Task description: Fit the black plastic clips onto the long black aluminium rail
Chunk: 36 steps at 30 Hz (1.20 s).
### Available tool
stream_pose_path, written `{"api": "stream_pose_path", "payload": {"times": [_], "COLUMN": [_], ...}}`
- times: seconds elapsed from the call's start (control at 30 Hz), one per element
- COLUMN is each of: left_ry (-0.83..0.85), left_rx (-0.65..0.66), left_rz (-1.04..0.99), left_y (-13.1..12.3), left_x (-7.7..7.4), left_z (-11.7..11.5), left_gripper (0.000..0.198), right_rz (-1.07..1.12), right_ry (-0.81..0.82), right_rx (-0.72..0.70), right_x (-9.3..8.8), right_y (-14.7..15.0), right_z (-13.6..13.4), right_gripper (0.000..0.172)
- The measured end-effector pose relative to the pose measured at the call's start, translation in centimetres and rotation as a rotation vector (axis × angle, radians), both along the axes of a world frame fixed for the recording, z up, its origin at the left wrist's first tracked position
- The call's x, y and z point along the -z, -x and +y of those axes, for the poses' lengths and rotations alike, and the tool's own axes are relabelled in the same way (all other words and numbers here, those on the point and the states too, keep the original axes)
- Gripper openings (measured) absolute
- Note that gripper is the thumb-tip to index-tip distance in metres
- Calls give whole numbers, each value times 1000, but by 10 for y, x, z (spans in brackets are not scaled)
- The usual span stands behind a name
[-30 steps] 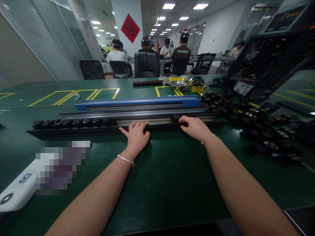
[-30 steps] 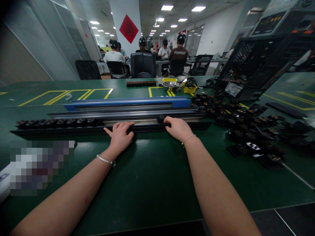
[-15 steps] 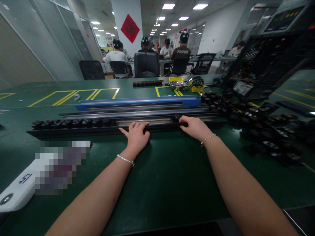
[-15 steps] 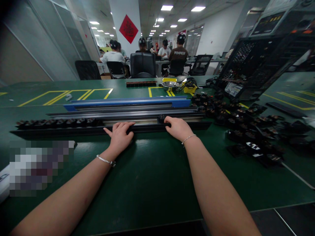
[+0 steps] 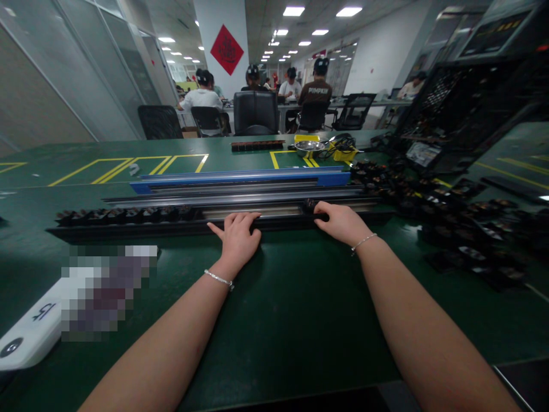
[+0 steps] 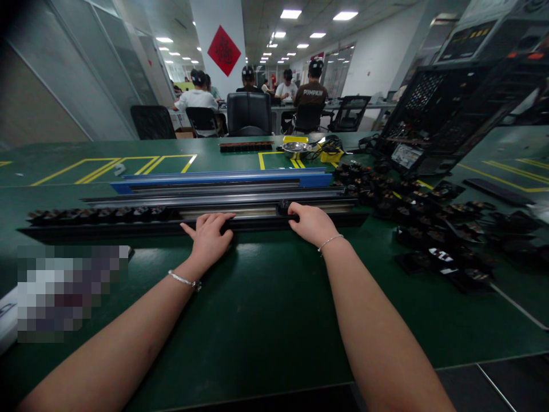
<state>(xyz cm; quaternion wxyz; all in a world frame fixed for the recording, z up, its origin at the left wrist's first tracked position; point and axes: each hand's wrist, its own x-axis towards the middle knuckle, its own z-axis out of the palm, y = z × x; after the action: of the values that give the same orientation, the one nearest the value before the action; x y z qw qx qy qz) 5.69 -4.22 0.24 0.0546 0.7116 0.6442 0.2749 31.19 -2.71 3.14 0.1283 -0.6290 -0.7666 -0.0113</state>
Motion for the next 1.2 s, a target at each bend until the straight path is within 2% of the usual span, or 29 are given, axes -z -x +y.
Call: {"api": "stream_pose_path", "payload": {"times": [1.2], "left_ry": [-38], "left_rx": [14], "left_rz": [-6], "left_y": [1], "left_x": [3], "left_z": [1], "left_gripper": [39], "right_rz": [89], "right_ry": [14], "right_rx": [-4], "right_x": [1], "right_y": [-6], "right_z": [1], "right_gripper": [16]}}
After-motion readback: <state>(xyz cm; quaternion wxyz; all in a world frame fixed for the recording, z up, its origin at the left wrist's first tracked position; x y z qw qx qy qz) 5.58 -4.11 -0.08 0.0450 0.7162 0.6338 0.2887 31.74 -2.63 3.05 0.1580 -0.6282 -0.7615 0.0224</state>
